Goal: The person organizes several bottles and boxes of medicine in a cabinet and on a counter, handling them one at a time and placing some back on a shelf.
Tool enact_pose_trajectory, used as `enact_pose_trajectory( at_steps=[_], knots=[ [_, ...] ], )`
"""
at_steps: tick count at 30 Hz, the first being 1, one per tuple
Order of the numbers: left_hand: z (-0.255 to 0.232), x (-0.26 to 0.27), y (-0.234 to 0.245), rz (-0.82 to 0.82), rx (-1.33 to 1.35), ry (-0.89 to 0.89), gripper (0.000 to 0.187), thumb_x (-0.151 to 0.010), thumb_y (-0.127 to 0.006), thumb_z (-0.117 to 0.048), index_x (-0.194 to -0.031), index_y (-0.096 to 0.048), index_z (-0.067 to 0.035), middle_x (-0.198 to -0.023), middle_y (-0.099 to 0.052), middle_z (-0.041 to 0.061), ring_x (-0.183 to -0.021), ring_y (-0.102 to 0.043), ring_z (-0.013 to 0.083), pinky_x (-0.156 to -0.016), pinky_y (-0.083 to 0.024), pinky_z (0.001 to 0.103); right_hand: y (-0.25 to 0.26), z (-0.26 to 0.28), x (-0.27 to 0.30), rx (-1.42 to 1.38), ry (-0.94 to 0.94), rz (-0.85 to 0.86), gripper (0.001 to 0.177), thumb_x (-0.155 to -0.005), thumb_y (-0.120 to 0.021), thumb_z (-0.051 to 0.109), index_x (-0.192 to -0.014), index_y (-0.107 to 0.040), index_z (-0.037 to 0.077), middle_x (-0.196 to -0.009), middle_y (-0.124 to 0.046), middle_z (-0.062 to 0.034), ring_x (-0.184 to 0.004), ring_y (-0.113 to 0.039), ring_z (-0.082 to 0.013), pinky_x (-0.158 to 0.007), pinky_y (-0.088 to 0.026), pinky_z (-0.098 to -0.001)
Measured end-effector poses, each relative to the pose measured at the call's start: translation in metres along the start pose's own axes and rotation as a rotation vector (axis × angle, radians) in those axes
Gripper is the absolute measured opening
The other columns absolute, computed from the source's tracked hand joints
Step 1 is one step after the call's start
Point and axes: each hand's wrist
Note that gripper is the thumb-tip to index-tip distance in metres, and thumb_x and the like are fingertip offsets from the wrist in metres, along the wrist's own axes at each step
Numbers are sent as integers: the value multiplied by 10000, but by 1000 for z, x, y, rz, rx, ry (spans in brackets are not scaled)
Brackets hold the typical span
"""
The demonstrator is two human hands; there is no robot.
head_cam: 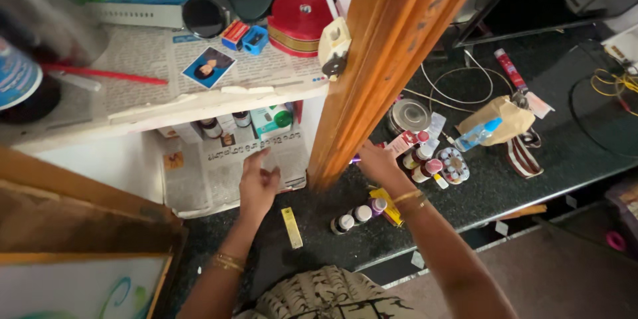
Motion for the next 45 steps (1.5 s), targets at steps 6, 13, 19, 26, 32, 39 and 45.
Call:
enact_pose_trajectory(
  at_steps=[6, 13, 19, 26, 32, 39, 45],
  knots=[
    [-2, 33, 17, -28, 122, 85, 432, -873, -696, -29, -1300, -642, -71, -1194, -621, 127, -730, -668, 154, -597, -576, 279, -50, -30, -36, 246, 128, 229, 322, -880, -667, 227, -1200, -693, 199, -1119, -748, -132, -991, -738, -333, -801, -594, -460],
    [-26, 49, 25, 14, 187, 69, 381, -895, -679, -25, -1270, -639, -75, -1202, -644, 100, -662, -644, 126, -589, -530, 262, 45, -12, -6, -133, 45, -103, 401, -838, -766, 381, -1170, -686, 171, -986, -746, -147, -889, -720, -358, -729, -565, -491],
    [-55, 54, 14, 140, 146, 142, 424, -912, -737, -71, -1327, -659, -107, -981, -668, 115, -687, -638, 113, -616, -526, 246, 131, -13, 67, -932, -183, -263, 424, -836, -807, 200, -1198, -655, 39, -1022, -749, -92, -878, -725, -164, -740, -596, -316],
    [-118, 67, 13, 603, 465, -124, 651, -843, -828, -165, -1424, -546, -85, -1263, -689, 115, -939, -696, 168, -758, -574, 298, 132, 18, 130, -1414, -9, -243, 364, -882, -803, 280, -1040, -643, -6, -861, -674, -56, -731, -679, -122, -636, -585, -269],
    [-131, 84, 11, 1009, 836, 168, 547, -953, -728, -232, -1423, -528, -37, -1176, -729, 98, -1044, -716, 160, -924, -604, 330, 128, 76, 129, -1287, 110, -98, 391, -856, -830, 332, -928, -610, 17, -746, -673, -40, -603, -652, -108, -532, -525, -230],
    [-97, 88, 24, 706, 933, 190, 417, -1072, -571, -294, -1369, -566, -1, -1080, -739, 108, -971, -728, 163, -853, -608, 314, 127, 99, 123, -1313, -21, -104, 279, -972, -646, 269, -1069, -629, 8, -728, -681, -49, -552, -674, -107, -479, -523, -230],
    [-49, 48, 47, 249, 757, 496, 394, -1028, -576, -322, -1301, -582, -38, -1039, -763, 104, -861, -721, 200, -652, -620, 328, 118, 96, 111, -1296, 78, -484, 457, -1004, -655, 138, -1409, -477, 23, -1181, -608, -98, -875, -626, -105, -706, -537, -236]
  ],
)
Point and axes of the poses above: each hand's wrist, its own x-axis away from the middle knuckle, its own y-axis out of the back of the hand, z = x × y
